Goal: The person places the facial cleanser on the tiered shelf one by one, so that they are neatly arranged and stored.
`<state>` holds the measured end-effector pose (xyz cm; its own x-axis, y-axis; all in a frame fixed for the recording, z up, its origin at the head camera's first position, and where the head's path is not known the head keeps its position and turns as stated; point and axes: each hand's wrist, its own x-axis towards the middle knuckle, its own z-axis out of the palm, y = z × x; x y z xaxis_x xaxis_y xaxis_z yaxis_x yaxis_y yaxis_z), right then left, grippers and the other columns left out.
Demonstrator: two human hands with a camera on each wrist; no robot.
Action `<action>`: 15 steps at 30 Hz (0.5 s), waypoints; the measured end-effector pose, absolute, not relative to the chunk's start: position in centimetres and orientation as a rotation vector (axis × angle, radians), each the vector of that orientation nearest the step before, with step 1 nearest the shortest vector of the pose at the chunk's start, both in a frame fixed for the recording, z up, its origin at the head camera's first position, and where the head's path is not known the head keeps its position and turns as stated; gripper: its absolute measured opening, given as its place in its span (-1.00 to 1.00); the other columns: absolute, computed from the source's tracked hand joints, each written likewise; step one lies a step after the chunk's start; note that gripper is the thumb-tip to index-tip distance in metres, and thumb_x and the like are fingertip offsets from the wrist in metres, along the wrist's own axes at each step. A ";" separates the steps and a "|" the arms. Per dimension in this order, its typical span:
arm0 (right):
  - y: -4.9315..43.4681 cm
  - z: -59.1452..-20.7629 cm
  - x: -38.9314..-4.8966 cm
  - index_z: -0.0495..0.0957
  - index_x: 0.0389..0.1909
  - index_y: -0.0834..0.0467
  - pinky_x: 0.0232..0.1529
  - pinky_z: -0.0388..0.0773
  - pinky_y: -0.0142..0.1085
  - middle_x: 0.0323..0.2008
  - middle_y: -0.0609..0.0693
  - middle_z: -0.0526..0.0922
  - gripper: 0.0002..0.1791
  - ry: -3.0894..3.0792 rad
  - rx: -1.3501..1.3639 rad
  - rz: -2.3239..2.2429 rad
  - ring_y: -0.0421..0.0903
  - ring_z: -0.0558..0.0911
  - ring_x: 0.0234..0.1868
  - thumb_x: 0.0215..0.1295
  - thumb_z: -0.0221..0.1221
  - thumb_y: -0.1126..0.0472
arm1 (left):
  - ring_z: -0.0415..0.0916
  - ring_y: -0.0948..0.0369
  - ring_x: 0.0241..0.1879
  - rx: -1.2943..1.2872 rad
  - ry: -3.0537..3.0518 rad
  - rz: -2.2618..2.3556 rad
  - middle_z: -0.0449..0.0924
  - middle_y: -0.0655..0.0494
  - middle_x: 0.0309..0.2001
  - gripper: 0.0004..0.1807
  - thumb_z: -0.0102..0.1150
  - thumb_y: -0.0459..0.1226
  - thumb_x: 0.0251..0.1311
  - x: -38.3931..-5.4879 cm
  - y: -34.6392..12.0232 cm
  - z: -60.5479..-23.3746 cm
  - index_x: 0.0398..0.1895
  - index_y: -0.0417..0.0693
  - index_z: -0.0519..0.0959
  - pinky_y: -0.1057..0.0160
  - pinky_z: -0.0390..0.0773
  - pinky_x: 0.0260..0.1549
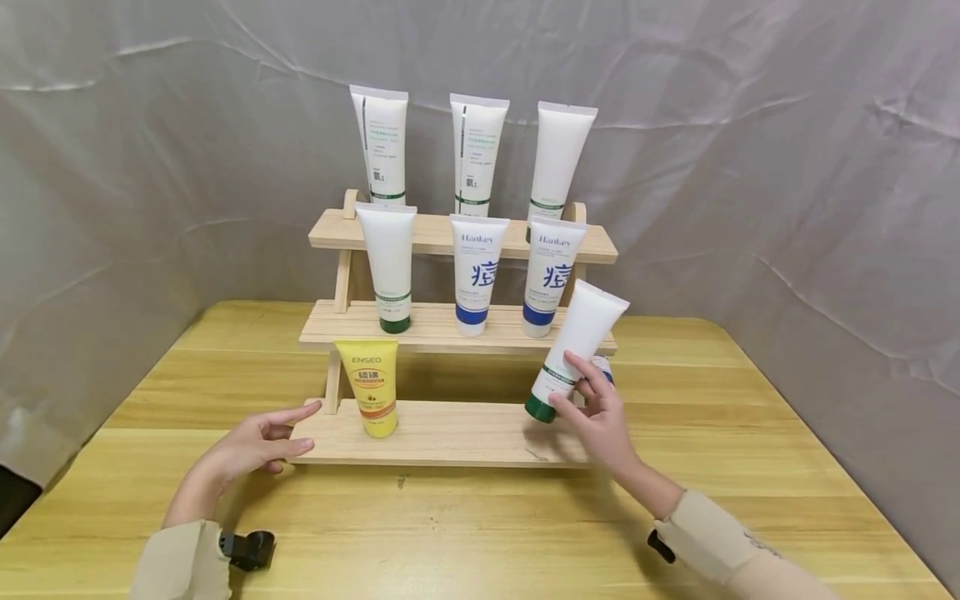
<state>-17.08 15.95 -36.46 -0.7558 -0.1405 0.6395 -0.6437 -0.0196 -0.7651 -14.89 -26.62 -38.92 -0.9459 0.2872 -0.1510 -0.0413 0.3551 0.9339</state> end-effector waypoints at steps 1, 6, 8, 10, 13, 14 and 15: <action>15.7 -36.6 -17.1 0.22 0.16 0.42 -0.24 0.50 -0.38 0.01 0.03 0.32 -0.40 -1.898 0.821 1.824 -0.16 0.48 -0.06 0.02 0.04 0.68 | 0.38 0.26 -0.41 0.223 2.334 1.618 0.53 -0.05 -0.20 -0.29 0.19 -0.21 0.09 -14.9 -26.6 -38.9 0.27 -0.23 0.14 0.25 0.43 -0.51; 14.2 -37.1 -17.3 0.24 0.18 0.34 -0.25 0.52 -0.33 -0.03 0.05 0.28 -0.42 -1.947 0.851 1.796 -0.15 0.48 -0.07 0.08 0.06 0.61 | 0.39 0.25 -0.39 0.228 2.332 1.620 0.53 -0.07 -0.18 -0.30 0.19 -0.22 0.10 -14.9 -26.7 -38.9 0.27 -0.23 0.14 0.25 0.43 -0.50; 13.6 -37.4 -17.3 0.25 0.19 0.31 -0.30 0.53 -0.33 -0.04 0.06 0.29 -0.41 -1.947 0.874 1.791 -0.15 0.48 -0.10 0.08 0.05 0.62 | 0.39 0.25 -0.39 0.220 2.329 1.624 0.52 -0.08 -0.16 -0.30 0.19 -0.22 0.10 -14.9 -26.6 -38.9 0.27 -0.22 0.14 0.25 0.43 -0.50; 13.1 -37.5 -17.4 0.26 0.18 0.30 -0.34 0.53 -0.34 -0.08 0.09 0.30 -0.40 -1.942 0.897 1.775 -0.14 0.49 -0.13 0.07 0.05 0.63 | 0.39 0.24 -0.39 0.211 2.327 1.626 0.52 -0.09 -0.15 -0.30 0.19 -0.22 0.09 -14.9 -26.6 -38.9 0.27 -0.21 0.14 0.24 0.43 -0.50; 12.4 -37.6 -17.3 0.26 0.15 0.36 -0.42 0.53 -0.39 -0.14 0.16 0.31 -0.42 -1.941 0.919 1.731 -0.17 0.49 -0.17 0.04 0.05 0.66 | 0.39 0.24 -0.38 0.198 2.326 1.627 0.51 -0.10 -0.14 -0.29 0.19 -0.21 0.09 -14.9 -26.5 -38.9 0.28 -0.20 0.14 0.24 0.43 -0.49; 12.1 -37.5 -17.3 0.25 0.14 0.39 -0.44 0.52 -0.40 -0.16 0.19 0.31 -0.43 -1.942 0.922 1.721 -0.17 0.49 -0.18 0.03 0.05 0.67 | 0.39 0.24 -0.38 0.195 2.327 1.627 0.51 -0.11 -0.13 -0.29 0.20 -0.21 0.09 -14.9 -26.5 -38.9 0.28 -0.20 0.14 0.24 0.44 -0.49; 11.9 -37.5 -17.3 0.24 0.12 0.43 -0.45 0.52 -0.41 -0.17 0.23 0.31 -0.44 -1.944 0.923 1.707 -0.18 0.48 -0.19 0.02 0.05 0.68 | 0.39 0.24 -0.38 0.196 2.330 1.626 0.50 -0.12 -0.12 -0.29 0.20 -0.21 0.09 -14.9 -26.5 -38.8 0.28 -0.20 0.14 0.23 0.44 -0.49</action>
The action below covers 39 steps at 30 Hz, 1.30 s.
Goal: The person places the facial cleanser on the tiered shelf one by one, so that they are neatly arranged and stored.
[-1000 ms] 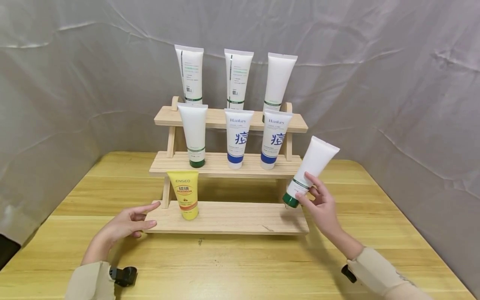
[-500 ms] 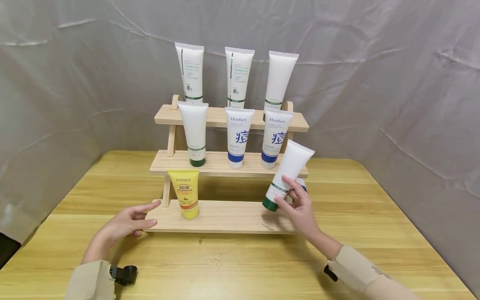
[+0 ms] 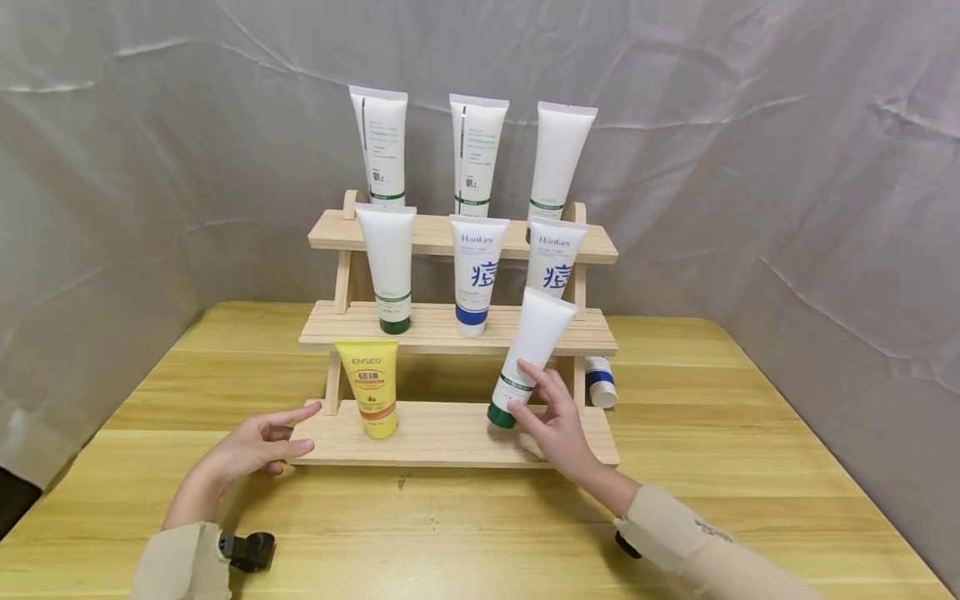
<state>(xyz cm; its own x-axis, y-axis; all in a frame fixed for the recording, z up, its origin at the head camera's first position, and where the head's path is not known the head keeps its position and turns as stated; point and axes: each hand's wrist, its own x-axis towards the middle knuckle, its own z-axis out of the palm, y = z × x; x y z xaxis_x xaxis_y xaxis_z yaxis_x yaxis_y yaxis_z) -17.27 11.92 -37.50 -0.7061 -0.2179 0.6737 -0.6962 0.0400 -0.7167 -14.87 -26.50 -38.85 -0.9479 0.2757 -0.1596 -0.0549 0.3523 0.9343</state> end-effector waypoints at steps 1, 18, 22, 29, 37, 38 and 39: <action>11.7 -37.5 -17.2 0.24 0.11 0.45 -0.47 0.51 -0.42 -0.19 0.25 0.31 -0.44 -1.947 0.925 1.698 -0.18 0.48 -0.20 0.01 0.05 0.69 | 0.39 0.24 -0.38 0.198 2.333 1.626 0.50 -0.13 -0.11 -0.29 0.20 -0.21 0.09 -14.9 -26.5 -38.8 0.28 -0.20 0.14 0.23 0.44 -0.49; 8.9 -37.7 -17.3 0.29 0.06 0.46 -0.38 0.55 -0.23 0.05 0.37 0.25 -0.53 -1.979 0.998 1.683 0.10 0.41 -0.05 0.06 0.06 0.64 | 0.43 0.23 -0.37 0.223 2.337 1.636 0.51 -0.17 -0.12 -0.31 0.20 -0.23 0.09 -14.9 -26.6 -39.0 0.26 -0.23 0.16 0.26 0.45 -0.53; 8.6 -36.4 -16.3 0.29 0.03 0.50 -0.37 0.55 -0.22 0.03 0.41 0.26 -0.55 -2.035 1.000 1.663 0.20 0.40 -0.07 0.05 0.05 0.66 | 0.43 0.23 -0.37 0.217 2.337 1.636 0.51 -0.16 -0.13 -0.31 0.20 -0.23 0.09 -14.9 -26.5 -39.0 0.26 -0.24 0.15 0.26 0.44 -0.53; 8.5 -36.1 -16.4 0.32 0.03 0.49 -0.36 0.55 -0.19 -0.01 0.37 0.31 -0.56 -2.076 1.049 1.593 0.19 0.42 -0.09 0.05 0.08 0.62 | 0.41 0.25 -0.41 0.265 2.345 1.618 0.54 -0.11 -0.19 -0.33 0.17 -0.23 0.11 -14.9 -26.7 -38.9 0.26 -0.23 0.15 0.26 0.44 -0.53; 8.3 -36.1 -16.1 0.34 0.00 0.48 -0.27 0.52 -0.19 -0.02 0.38 0.31 -0.57 -2.111 1.096 1.552 0.26 0.42 -0.07 0.04 0.08 0.64 | 0.39 0.26 -0.42 0.247 2.353 1.610 0.54 -0.06 -0.22 -0.31 0.19 -0.22 0.10 -14.9 -26.6 -38.9 0.27 -0.22 0.14 0.25 0.45 -0.53; 8.3 -36.1 -16.1 0.35 0.00 0.47 -0.28 0.52 -0.18 -0.02 0.38 0.31 -0.57 -2.110 1.097 1.541 0.26 0.42 -0.07 0.04 0.08 0.64 | 0.39 0.26 -0.41 0.238 2.354 1.608 0.54 -0.05 -0.22 -0.30 0.19 -0.22 0.09 -14.9 -26.6 -38.9 0.27 -0.21 0.15 0.25 0.45 -0.52; 8.3 -36.0 -16.1 0.35 0.00 0.47 -0.28 0.52 -0.18 -0.02 0.38 0.31 -0.57 -2.111 1.093 1.533 0.26 0.43 -0.07 0.04 0.08 0.64 | 0.39 0.26 -0.42 0.236 2.355 1.605 0.54 -0.06 -0.22 -0.30 0.19 -0.22 0.10 -14.9 -26.6 -38.9 0.27 -0.21 0.14 0.25 0.45 -0.52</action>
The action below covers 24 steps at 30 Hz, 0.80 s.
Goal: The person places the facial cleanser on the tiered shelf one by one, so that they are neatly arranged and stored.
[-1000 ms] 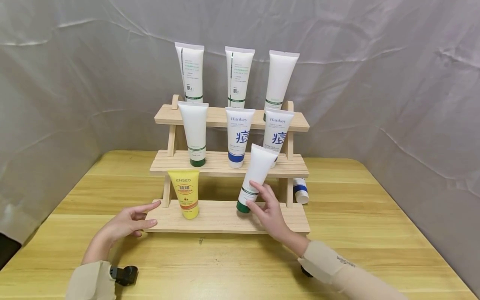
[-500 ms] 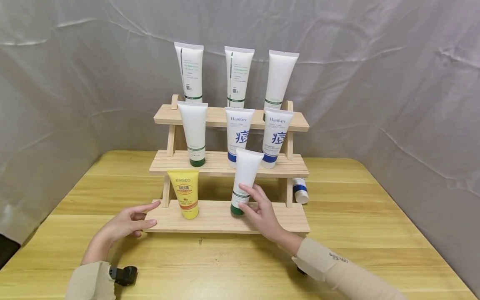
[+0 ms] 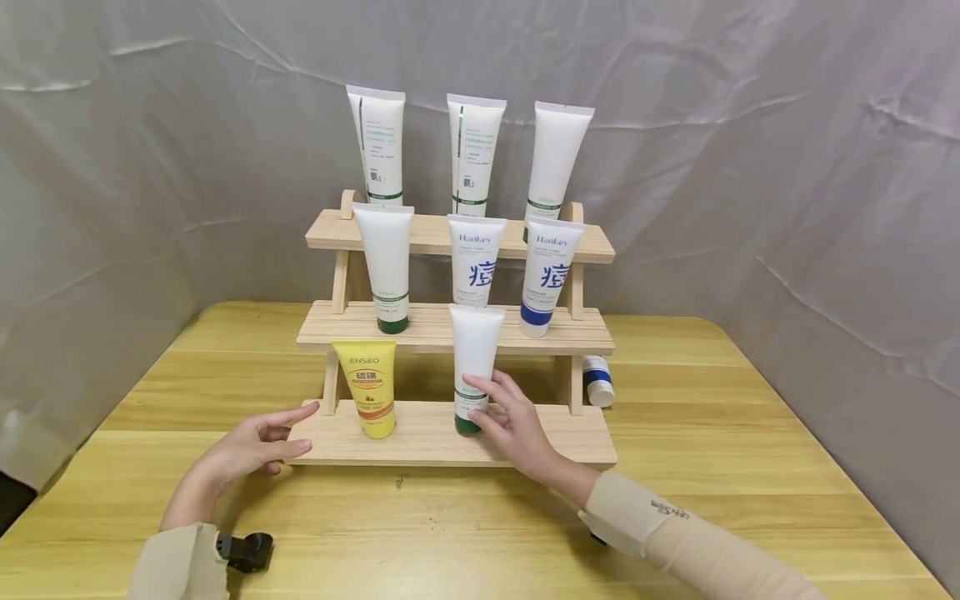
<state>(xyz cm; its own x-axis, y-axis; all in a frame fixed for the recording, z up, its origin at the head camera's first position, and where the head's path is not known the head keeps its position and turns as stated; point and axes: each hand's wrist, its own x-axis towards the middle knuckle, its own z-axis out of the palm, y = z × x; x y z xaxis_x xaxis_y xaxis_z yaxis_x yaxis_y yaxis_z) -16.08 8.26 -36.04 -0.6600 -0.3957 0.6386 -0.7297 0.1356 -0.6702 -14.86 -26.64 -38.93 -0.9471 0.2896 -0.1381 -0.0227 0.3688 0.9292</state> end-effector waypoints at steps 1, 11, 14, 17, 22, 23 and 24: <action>8.2 -36.0 -16.1 0.35 0.00 0.46 -0.28 0.52 -0.18 -0.02 0.38 0.32 -0.57 -2.110 1.089 1.528 0.25 0.43 -0.07 0.04 0.08 0.64 | 0.39 0.26 -0.41 0.232 2.354 1.605 0.54 -0.06 -0.21 -0.30 0.19 -0.22 0.10 -14.8 -26.7 -38.9 0.27 -0.21 0.14 0.25 0.45 -0.52; 8.0 -35.9 -15.6 0.37 -0.07 0.42 -0.26 0.51 -0.15 -0.02 0.42 0.28 -0.60 -2.120 1.132 1.530 0.30 0.43 -0.08 0.01 0.07 0.68 | 0.41 0.25 -0.38 0.230 2.355 1.610 0.52 -0.14 -0.14 -0.30 0.19 -0.23 0.10 -14.7 -26.5 -38.8 0.28 -0.21 0.13 0.24 0.46 -0.52; 7.9 -35.9 -15.6 0.36 -0.11 0.41 -0.26 0.51 -0.15 -0.03 0.43 0.27 -0.62 -2.110 1.143 1.517 0.31 0.43 -0.08 0.00 0.06 0.69 | 0.40 0.26 -0.39 0.236 2.357 1.605 0.54 -0.09 -0.19 -0.30 0.19 -0.22 0.10 -14.8 -26.6 -38.8 0.28 -0.21 0.14 0.24 0.46 -0.52; 7.8 -36.0 -15.6 0.34 -0.19 0.40 -0.26 0.51 -0.14 -0.05 0.42 0.26 -0.66 -2.092 1.152 1.504 0.32 0.43 -0.09 -0.01 0.07 0.70 | 0.40 0.26 -0.40 0.240 2.359 1.599 0.54 -0.05 -0.23 -0.31 0.18 -0.21 0.10 -14.8 -26.6 -38.8 0.27 -0.21 0.14 0.24 0.46 -0.51; 7.8 -36.3 -15.6 0.30 -0.28 0.40 -0.27 0.51 -0.12 -0.08 0.43 0.27 -0.69 -2.060 1.171 1.487 0.32 0.44 -0.12 -0.03 0.07 0.72 | 0.39 0.26 -0.40 0.250 2.354 1.605 0.55 -0.06 -0.22 -0.31 0.18 -0.22 0.11 -14.8 -26.6 -38.8 0.27 -0.21 0.14 0.25 0.46 -0.52; 7.9 -36.3 -15.6 0.30 -0.28 0.40 -0.26 0.50 -0.11 -0.07 0.43 0.27 -0.68 -2.054 1.174 1.486 0.32 0.44 -0.12 -0.04 0.06 0.72 | 0.39 0.26 -0.40 0.255 2.352 1.606 0.54 -0.06 -0.21 -0.31 0.17 -0.22 0.11 -14.8 -26.6 -38.8 0.27 -0.22 0.14 0.25 0.46 -0.52; 7.9 -36.3 -15.6 0.30 -0.28 0.40 -0.26 0.50 -0.11 -0.07 0.43 0.26 -0.68 -2.048 1.176 1.485 0.32 0.44 -0.12 -0.04 0.06 0.72 | 0.39 0.26 -0.40 0.260 2.352 1.607 0.54 -0.07 -0.21 -0.31 0.17 -0.22 0.12 -14.8 -26.6 -38.8 0.27 -0.22 0.13 0.24 0.45 -0.52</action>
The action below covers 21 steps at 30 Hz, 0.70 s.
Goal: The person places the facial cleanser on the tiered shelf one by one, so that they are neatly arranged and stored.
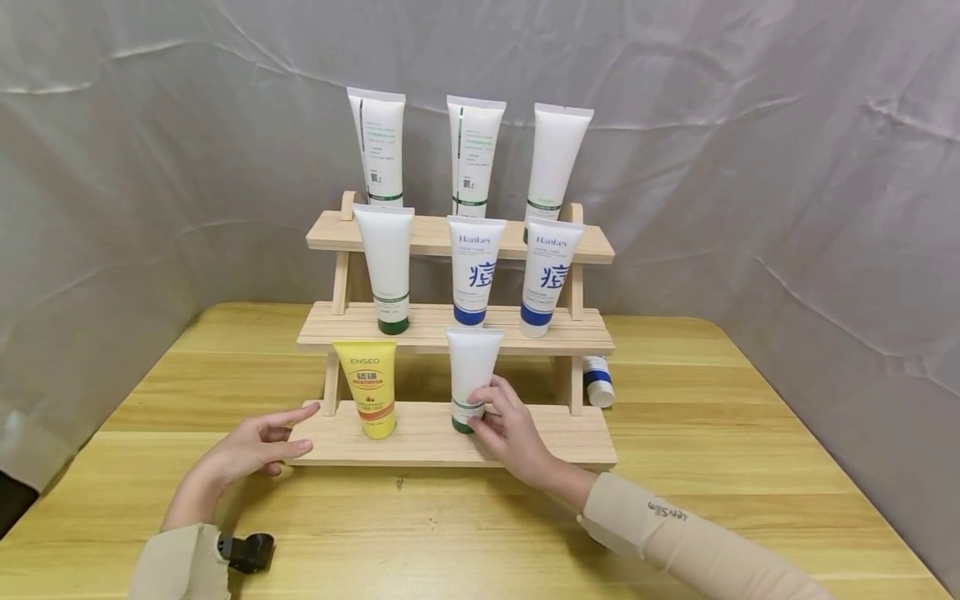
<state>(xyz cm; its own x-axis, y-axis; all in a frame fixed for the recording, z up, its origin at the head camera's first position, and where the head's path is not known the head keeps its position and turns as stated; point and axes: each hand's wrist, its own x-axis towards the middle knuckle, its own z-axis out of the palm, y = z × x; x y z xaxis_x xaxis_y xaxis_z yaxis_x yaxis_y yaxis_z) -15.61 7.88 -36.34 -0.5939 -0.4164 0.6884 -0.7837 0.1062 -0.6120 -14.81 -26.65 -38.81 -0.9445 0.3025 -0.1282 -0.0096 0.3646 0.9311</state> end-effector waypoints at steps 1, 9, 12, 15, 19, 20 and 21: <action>7.9 -36.3 -15.6 0.30 -0.28 0.40 -0.27 0.50 -0.10 -0.06 0.44 0.26 -0.68 -2.040 1.178 1.485 0.32 0.44 -0.12 -0.04 0.06 0.73 | 0.39 0.26 -0.40 0.268 2.350 1.608 0.54 -0.07 -0.21 -0.32 0.16 -0.22 0.12 -14.8 -26.7 -38.8 0.27 -0.22 0.13 0.24 0.45 -0.52; 8.4 -35.7 -15.2 0.34 -0.32 0.42 -0.29 0.48 0.05 -0.03 0.47 0.24 -0.68 -2.014 1.100 1.511 0.33 0.38 -0.07 -0.11 0.12 0.73 | 0.39 0.27 -0.41 0.271 2.339 1.615 0.54 -0.04 -0.25 -0.33 0.15 -0.24 0.13 -14.8 -26.7 -38.9 0.27 -0.21 0.13 0.24 0.45 -0.52; 8.8 -35.7 -15.0 0.31 -0.33 0.45 -0.29 0.46 0.09 -0.06 0.46 0.27 -0.70 -2.036 1.027 1.525 0.31 0.39 -0.10 -0.11 0.13 0.71 | 0.40 0.27 -0.41 0.271 2.337 1.616 0.54 -0.02 -0.28 -0.33 0.16 -0.24 0.13 -14.8 -26.7 -38.9 0.27 -0.21 0.14 0.25 0.45 -0.52; 9.2 -35.7 -15.0 0.28 -0.31 0.51 -0.31 0.48 0.03 -0.12 0.44 0.33 -0.71 -2.045 0.987 1.548 0.30 0.41 -0.18 -0.07 0.11 0.70 | 0.40 0.27 -0.41 0.268 2.335 1.619 0.54 -0.02 -0.28 -0.34 0.16 -0.24 0.13 -14.8 -26.7 -38.9 0.27 -0.21 0.14 0.25 0.45 -0.52; 10.0 -35.8 -15.0 0.26 -0.23 0.54 -0.33 0.50 -0.14 -0.20 0.38 0.40 -0.70 -2.055 0.971 1.543 0.29 0.43 -0.25 -0.02 0.09 0.67 | 0.40 0.26 -0.41 0.263 2.334 1.619 0.54 -0.03 -0.27 -0.33 0.16 -0.23 0.13 -14.8 -26.7 -38.9 0.27 -0.21 0.13 0.24 0.45 -0.52; 10.2 -35.8 -15.0 0.26 -0.22 0.55 -0.34 0.50 -0.18 -0.22 0.37 0.41 -0.69 -2.055 0.972 1.542 0.29 0.44 -0.26 -0.02 0.09 0.67 | 0.40 0.26 -0.41 0.262 2.335 1.618 0.54 -0.03 -0.27 -0.33 0.16 -0.23 0.13 -14.8 -26.7 -38.9 0.27 -0.21 0.13 0.24 0.45 -0.52; 10.4 -35.7 -15.0 0.26 -0.21 0.55 -0.34 0.50 -0.20 -0.22 0.35 0.42 -0.68 -2.057 0.976 1.540 0.29 0.44 -0.26 -0.01 0.09 0.67 | 0.40 0.26 -0.40 0.261 2.336 1.616 0.54 -0.03 -0.26 -0.33 0.16 -0.23 0.13 -14.9 -26.7 -38.9 0.28 -0.21 0.13 0.24 0.45 -0.52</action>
